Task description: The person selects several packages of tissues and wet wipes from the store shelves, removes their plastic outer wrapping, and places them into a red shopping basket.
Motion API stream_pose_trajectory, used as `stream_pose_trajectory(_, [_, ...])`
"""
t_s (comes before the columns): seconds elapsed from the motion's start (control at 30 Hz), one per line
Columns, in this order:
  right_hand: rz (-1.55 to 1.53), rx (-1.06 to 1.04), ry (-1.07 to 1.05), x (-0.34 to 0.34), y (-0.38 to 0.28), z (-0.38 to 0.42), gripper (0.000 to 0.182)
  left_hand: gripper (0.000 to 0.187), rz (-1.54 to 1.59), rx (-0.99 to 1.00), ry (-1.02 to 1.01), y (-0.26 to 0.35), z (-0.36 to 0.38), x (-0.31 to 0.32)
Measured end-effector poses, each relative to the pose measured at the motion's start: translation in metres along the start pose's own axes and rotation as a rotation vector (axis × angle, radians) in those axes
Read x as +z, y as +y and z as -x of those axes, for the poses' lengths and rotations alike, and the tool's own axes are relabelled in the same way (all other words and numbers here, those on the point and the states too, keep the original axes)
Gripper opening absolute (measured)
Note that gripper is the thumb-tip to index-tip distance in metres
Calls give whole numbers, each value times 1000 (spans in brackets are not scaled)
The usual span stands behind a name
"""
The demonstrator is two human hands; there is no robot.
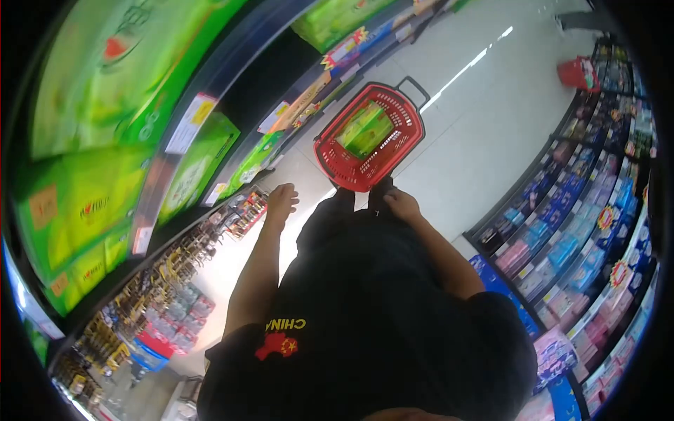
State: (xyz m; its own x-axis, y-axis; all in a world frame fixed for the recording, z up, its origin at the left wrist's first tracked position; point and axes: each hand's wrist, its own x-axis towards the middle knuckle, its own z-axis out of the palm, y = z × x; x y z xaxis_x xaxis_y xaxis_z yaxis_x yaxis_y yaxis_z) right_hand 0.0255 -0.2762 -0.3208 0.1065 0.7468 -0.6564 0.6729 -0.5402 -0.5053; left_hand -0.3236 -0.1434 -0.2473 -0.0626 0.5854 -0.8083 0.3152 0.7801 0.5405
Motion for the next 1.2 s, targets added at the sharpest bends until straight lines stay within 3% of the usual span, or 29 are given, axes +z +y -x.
stream_pose_trajectory(0.07, [-182,-145,-86,-1,-25,-10,38,40,-28,-3,-54,12,5,20])
stream_pose_trajectory(0.13, [-241,-161,-194,1,-33,-29,37,39,-105,-15,-74,12,8,39])
stream_pose_trajectory(0.37, [-146,-6,-68,10,17,-70,33,35,-430,-171,-185,-19,10,76])
stream_pose_trajectory(0.4, [-133,1,-116,29,45,-78,36,35,-442,-162,-173,-21,7,79])
stream_pose_trajectory(0.47, [-49,158,-200,5,45,-70,40,36,-455,-138,-152,-25,-6,88])
stream_pose_trajectory(0.67, [147,92,-194,24,83,-66,46,39,-532,-8,-185,-10,-96,144])
stream_pose_trajectory(0.87, [55,177,-142,22,95,-74,49,44,-581,100,-240,34,-223,232])
stream_pose_trajectory(0.97, [-2,226,-123,21,100,-89,48,50,-900,323,-200,52,-279,269])
stream_pose_trajectory(1.0, [-16,238,-109,20,101,-95,48,51,-918,305,-201,56,-294,280])
stream_pose_trajectory(1.2, [-102,298,-32,28,113,-115,45,52,-1059,301,-288,15,-390,309])
